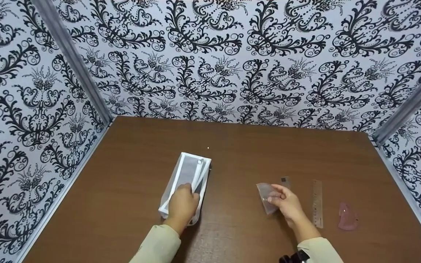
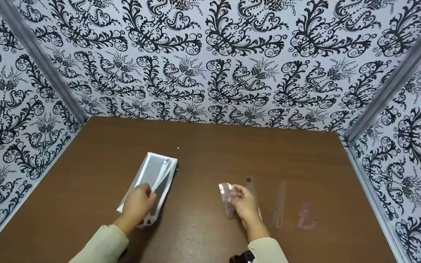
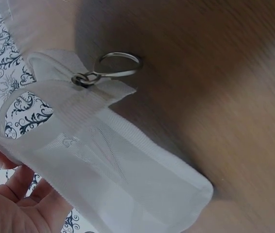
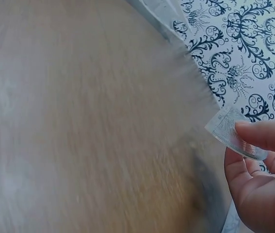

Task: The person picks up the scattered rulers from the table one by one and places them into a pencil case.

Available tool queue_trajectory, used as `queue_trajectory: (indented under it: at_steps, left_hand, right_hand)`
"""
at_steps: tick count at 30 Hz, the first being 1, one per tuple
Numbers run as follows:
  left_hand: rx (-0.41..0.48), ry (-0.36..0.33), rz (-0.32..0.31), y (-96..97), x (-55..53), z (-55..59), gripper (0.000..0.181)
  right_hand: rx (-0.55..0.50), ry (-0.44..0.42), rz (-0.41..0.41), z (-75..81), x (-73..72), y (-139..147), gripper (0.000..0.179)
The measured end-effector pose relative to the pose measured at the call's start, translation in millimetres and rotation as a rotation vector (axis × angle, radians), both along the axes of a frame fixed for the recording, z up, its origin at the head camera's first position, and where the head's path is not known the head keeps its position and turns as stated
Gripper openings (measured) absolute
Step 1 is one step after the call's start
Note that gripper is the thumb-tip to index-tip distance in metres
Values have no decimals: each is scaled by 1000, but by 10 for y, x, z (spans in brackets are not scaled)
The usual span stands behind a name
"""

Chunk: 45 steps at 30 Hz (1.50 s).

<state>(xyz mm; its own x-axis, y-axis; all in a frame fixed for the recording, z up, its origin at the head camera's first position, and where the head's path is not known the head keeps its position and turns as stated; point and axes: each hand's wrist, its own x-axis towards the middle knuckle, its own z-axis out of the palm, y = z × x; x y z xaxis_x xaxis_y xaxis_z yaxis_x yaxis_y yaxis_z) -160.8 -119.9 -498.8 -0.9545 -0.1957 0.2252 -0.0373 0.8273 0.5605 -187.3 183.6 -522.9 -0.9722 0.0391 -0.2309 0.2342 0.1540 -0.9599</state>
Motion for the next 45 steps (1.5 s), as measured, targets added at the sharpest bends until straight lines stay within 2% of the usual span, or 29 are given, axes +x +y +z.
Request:
queue_trajectory:
  at_steps: [15,21,30,37,45]
  left_hand:
    - [7,-5,2,-55,5,12,15]
    - [18,-30,-2,-57,-4,18,14]
    - [13,-20,-2,-33,-5,27,16]
    - [22,-17,0,-9,-1,32,16]
    - [38,-46,-10,-16,15,46,16]
  right_hand:
    - [-172,-5,-72,-28,-79,-214,51]
    - [-178,-14,-70,1,-104,-269,52]
    - [-201,5,-43,46,-150,-331,51]
    - [-210,-7,-50,36,-182,-386,49]
    - [-224,1,-64,28,-203,-492,48]
